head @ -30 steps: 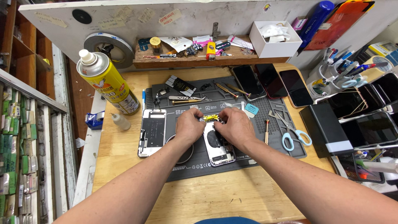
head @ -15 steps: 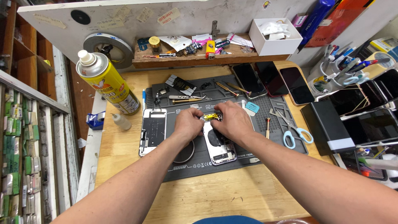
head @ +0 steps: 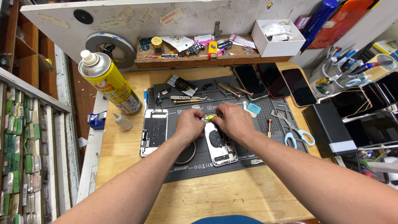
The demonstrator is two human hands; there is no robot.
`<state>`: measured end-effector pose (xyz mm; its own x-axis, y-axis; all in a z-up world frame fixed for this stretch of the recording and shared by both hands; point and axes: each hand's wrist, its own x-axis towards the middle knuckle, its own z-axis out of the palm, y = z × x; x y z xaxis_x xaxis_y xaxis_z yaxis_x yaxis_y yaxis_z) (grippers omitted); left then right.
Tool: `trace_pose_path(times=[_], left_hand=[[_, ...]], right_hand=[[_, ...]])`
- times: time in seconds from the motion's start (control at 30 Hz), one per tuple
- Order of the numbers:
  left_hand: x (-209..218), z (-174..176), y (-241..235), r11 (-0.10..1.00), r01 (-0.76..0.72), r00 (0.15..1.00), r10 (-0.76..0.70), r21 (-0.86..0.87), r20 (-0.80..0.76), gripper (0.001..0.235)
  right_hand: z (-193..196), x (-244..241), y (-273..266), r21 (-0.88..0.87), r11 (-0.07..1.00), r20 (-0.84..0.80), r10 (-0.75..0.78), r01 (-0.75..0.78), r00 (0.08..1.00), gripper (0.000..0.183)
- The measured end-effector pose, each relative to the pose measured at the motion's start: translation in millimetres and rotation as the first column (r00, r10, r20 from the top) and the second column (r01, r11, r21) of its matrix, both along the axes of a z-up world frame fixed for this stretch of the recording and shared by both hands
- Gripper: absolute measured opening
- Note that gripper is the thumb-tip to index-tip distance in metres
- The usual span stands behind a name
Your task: The person applies adhesive tape to the internal frame of a disassembled smartphone, then uses a plastic spudger to pry and remove the battery. The person then uses tweezers to adjust small internal components.
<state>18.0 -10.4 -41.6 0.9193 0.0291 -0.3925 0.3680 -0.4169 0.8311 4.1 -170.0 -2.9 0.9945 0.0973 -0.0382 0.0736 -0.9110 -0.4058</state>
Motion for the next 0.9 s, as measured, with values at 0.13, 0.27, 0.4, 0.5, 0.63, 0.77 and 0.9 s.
trace_pose_path(times=[0.13,0.27,0.4,0.5,0.63,0.77,0.9], left_hand=[[-1,4,1,1.000,0.003,1.000,-0.002,0.010,-0.013,0.028],[-4,8,-1,0.999,0.019,1.000,-0.018,0.046,-0.010,0.027],[-5,9,-3,0.995,0.007,1.000,-0.005,0.095,-0.023,0.026],[-5,9,-3,0.997,0.000,1.000,0.001,0.079,-0.014,0.026],[-4,9,-3,0.997,-0.002,1.000,0.003,0.082,-0.013,0.026],[-5,9,-2,0.996,-0.003,1.000,0.004,0.091,-0.016,0.026],[-4,9,-3,0.993,0.018,1.000,-0.016,0.115,-0.021,0.025]], right_hand=[[9,-8,-1,-0.031,0.999,-0.003,-0.033,0.033,0.999,0.046],[11,-14,-2,-0.084,0.994,-0.136,-0.084,0.073,0.987,0.036],[3,-13,-3,-0.053,0.996,-0.098,-0.078,0.073,0.992,0.027],[-7,-14,-4,0.001,0.997,-0.032,-0.075,0.075,0.997,0.024],[-14,-13,-4,0.044,0.991,-0.038,-0.122,0.124,0.992,0.025],[-16,-13,-3,0.113,0.979,-0.052,-0.162,0.167,0.985,0.024],[-18,-11,-7,0.132,0.978,-0.061,-0.157,0.164,0.986,0.028]])
